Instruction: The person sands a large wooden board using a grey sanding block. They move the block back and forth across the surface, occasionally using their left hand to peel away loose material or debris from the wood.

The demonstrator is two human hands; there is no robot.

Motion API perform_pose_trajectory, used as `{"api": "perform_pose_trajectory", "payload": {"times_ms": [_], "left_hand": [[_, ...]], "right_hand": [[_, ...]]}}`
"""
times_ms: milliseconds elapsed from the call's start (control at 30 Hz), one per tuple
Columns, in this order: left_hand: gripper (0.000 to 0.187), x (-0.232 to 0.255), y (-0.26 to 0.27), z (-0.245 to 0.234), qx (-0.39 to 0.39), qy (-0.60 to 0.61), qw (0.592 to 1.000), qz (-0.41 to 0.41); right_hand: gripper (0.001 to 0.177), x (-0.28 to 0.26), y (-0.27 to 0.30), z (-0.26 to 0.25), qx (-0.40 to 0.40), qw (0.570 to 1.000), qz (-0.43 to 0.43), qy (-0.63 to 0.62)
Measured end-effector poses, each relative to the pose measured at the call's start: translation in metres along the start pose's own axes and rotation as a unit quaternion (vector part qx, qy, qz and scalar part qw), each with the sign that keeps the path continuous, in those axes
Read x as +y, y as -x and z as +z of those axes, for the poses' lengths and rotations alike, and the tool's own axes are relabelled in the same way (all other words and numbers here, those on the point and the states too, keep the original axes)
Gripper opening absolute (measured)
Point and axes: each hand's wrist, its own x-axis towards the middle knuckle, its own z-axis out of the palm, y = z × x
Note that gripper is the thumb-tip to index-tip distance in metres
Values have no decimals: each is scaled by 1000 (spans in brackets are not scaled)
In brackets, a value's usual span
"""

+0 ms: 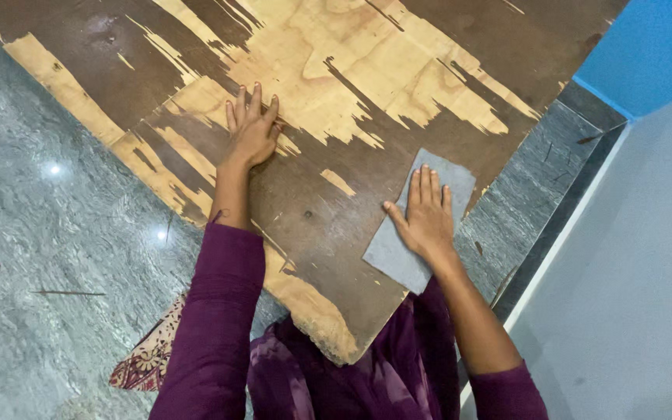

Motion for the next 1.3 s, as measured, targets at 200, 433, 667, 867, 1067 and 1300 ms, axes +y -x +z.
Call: {"api": "perform_pose_trajectory", "payload": {"times_ms": [200, 433, 667, 867, 1067, 1300], "left_hand": [[134, 20, 6, -28, -125, -14, 991, -36], [93, -4, 2, -13, 26, 138, 990, -15], [23, -13, 3, -9, 148, 183, 971, -33], [22, -4, 2, -23, 148, 191, 970, -27], [27, 3, 5, -26, 162, 181, 970, -7], [32, 0, 1, -19, 172, 141, 973, -66]], "right_hand": [[101, -66, 60, 1, -44, 991, -121, 24], [102, -125, 43, -3, -86, 967, -241, 11], [100, -119, -45, 16, -96, 966, -241, -19], [100, -52, -105, 13, -102, 987, -117, -37], [96, 18, -97, 5, -17, 999, -11, -26], [95, 30, -41, 2, 21, 1000, 7, -11]]}}
